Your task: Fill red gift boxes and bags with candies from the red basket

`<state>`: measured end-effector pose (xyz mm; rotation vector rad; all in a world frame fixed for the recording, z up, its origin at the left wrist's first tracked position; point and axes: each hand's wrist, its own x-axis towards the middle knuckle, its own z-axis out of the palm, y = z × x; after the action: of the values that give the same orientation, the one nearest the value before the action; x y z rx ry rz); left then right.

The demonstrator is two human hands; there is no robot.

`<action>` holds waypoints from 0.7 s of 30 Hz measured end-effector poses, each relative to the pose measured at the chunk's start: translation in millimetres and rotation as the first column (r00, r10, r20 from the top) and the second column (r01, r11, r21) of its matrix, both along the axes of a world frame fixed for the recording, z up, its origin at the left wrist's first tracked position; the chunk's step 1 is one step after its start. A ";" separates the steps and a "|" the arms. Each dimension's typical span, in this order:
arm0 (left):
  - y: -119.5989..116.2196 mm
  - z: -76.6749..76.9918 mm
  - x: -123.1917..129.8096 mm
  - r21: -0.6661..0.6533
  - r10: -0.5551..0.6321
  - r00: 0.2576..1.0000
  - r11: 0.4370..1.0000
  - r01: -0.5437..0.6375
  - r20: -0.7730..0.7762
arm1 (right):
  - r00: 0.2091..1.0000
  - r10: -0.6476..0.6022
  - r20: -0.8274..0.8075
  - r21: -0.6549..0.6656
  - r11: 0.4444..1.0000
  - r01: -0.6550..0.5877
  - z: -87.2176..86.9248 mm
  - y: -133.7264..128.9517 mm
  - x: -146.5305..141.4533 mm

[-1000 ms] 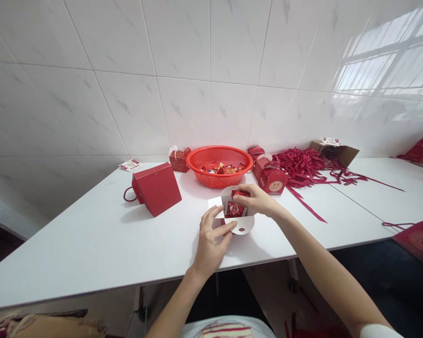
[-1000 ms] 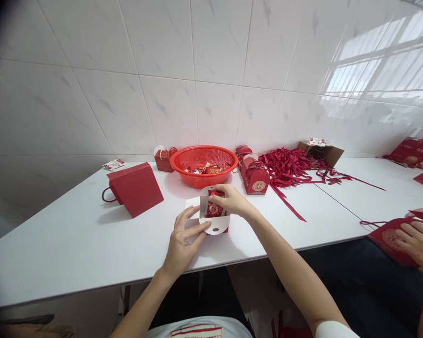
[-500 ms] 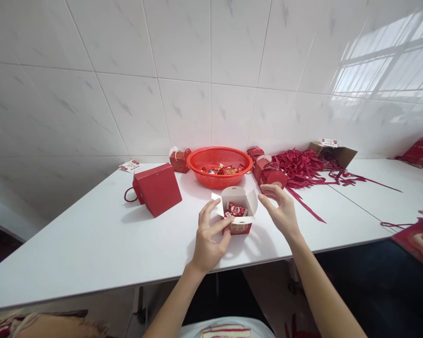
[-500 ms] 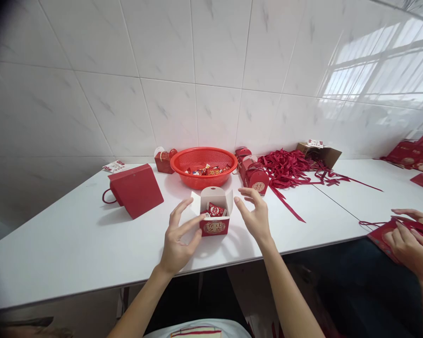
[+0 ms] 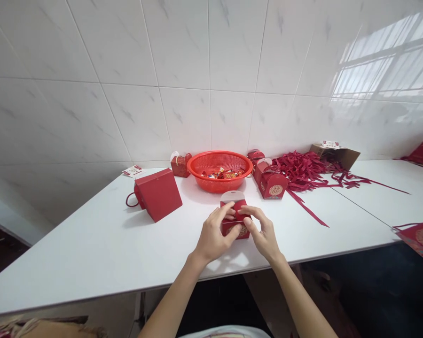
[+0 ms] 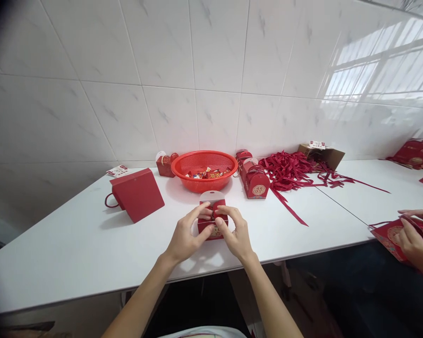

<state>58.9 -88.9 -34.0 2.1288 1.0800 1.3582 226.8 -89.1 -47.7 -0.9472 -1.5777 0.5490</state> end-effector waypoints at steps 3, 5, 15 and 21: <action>8.7 1.3 -3.6 0.035 0.045 0.996 0.998 -0.048 0.078 | 0.999 -0.011 -0.051 -0.007 1.000 0.011 -1.2 3.8 3.1; 18.5 -0.2 -5.7 0.070 0.125 0.987 0.989 -0.133 0.104 | 0.994 -0.036 -0.099 -0.016 0.999 0.034 -2.2 8.2 2.4; 33.4 -6.3 -2.2 -0.043 0.128 0.987 0.991 -0.124 0.093 | 0.967 -0.245 -0.067 0.058 0.967 0.249 -12.9 10.0 -15.0; 25.1 -7.2 3.3 0.082 0.139 0.990 0.987 -0.141 0.031 | 0.908 -0.285 0.308 0.111 0.958 0.263 -20.0 1.7 -32.2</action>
<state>62.2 -63.8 -41.2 2.1232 1.2023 1.5146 194.6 -87.4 -67.7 -1.2300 -1.6986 0.1457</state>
